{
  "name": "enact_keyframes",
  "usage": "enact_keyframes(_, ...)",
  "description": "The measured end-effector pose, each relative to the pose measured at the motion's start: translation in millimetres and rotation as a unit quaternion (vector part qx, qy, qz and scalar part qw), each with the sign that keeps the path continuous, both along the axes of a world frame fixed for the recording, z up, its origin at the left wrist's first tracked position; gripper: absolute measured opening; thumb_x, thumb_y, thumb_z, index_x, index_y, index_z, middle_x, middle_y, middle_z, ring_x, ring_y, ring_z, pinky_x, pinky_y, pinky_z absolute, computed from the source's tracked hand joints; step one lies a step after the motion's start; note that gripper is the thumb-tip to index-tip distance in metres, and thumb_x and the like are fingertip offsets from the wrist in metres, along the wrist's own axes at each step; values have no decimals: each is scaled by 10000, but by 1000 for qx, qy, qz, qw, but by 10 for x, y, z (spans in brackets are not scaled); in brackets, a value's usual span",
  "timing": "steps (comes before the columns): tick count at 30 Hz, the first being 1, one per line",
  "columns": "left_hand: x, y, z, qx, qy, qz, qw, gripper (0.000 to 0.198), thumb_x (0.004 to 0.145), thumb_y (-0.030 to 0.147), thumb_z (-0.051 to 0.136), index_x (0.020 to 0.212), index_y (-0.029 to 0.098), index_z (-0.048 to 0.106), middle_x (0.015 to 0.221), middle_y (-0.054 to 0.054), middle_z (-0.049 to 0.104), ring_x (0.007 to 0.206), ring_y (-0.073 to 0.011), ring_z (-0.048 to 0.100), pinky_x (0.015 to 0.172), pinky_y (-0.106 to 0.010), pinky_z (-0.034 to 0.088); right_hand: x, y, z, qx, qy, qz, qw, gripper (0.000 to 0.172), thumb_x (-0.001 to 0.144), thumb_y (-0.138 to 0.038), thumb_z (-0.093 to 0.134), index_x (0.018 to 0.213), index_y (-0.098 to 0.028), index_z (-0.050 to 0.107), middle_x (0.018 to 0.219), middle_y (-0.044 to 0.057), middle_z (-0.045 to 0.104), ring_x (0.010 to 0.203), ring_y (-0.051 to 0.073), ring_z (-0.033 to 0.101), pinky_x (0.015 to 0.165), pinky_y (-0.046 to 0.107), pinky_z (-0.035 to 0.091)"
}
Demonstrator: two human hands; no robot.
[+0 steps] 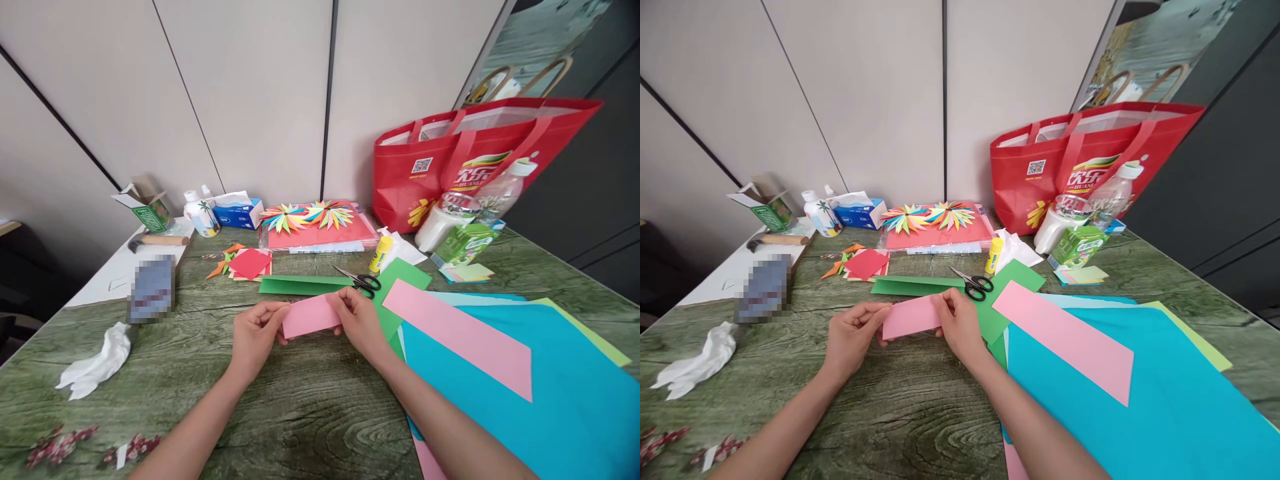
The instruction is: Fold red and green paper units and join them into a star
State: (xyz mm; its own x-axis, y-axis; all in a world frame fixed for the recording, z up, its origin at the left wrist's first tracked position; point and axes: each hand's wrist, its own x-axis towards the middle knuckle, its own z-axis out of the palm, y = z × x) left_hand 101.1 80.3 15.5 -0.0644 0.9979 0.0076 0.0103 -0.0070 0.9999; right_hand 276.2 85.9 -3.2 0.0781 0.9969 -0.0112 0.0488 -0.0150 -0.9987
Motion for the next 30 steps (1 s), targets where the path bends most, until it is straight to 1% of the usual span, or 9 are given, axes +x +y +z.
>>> enact_keyframes(5,19,3,-30,-16,-42,-1,999,159,648,268,679,711,123,668,476,13,624,353,-97,503,319,-199,434,-41,-61,57,43,-67,-20,997,297,816,-479,453,721,-200,494,474,-74,459,309,72,404,303,177,280)
enact_keyframes(11,11,36,-60,-32,-64,-2,997,167,626,273,697,689,122,660,466,11,613,362,-93,495,328,-193,422,13,-14,49,5,-61,-6,998,369,788,-538,466,735,-186,563,391,-77,447,267,76,382,277,175,242)
enact_keyframes(13,-40,69,-46,-35,-70,13,997,185,615,286,703,695,126,658,472,15,608,370,-91,493,338,-192,412,59,17,29,11,-80,-20,997,422,826,-539,394,716,-176,581,379,-62,449,273,84,390,292,187,268)
enact_keyframes(15,-104,103,-20,-47,-65,15,997,206,606,305,708,701,129,657,466,25,590,370,-80,474,344,-182,387,126,61,0,73,-132,-78,985,414,853,-496,371,726,-173,596,467,-19,530,377,113,485,372,215,370)
enact_keyframes(18,-167,131,10,-89,7,-47,995,239,598,334,705,705,125,660,479,29,568,366,-61,420,330,-168,323,229,138,-65,224,-272,-141,925,252,847,-361,441,884,-179,612,870,78,642,821,206,593,697,335,483)
enact_keyframes(21,-167,134,-6,-113,109,-121,980,268,622,364,667,748,126,673,495,27,559,366,-60,384,335,-174,265,259,183,-150,276,-424,-80,859,297,843,-217,441,1117,-171,548,1214,110,529,1192,260,393,940,438,361)
enact_keyframes(23,-159,138,-41,-92,168,-143,971,290,631,358,651,806,129,683,494,27,560,395,-79,415,374,-188,281,230,183,-196,255,-506,-24,824,364,841,-157,438,1200,-162,495,1266,110,497,1237,271,337,969,464,312)
enact_keyframes(25,-161,147,-76,-57,229,-147,960,310,640,352,642,854,133,690,531,7,601,460,-115,483,428,-210,324,186,171,-219,224,-564,16,794,379,841,-143,454,1218,-172,485,1218,111,538,1173,282,404,936,479,318)
enact_keyframes(30,-172,150,-71,22,373,-137,918,251,746,365,533,770,185,705,766,-35,708,669,-193,602,586,-260,398,136,160,-196,196,-630,29,751,334,818,-227,554,1148,-177,546,1130,136,562,1011,270,498,814,396,372)
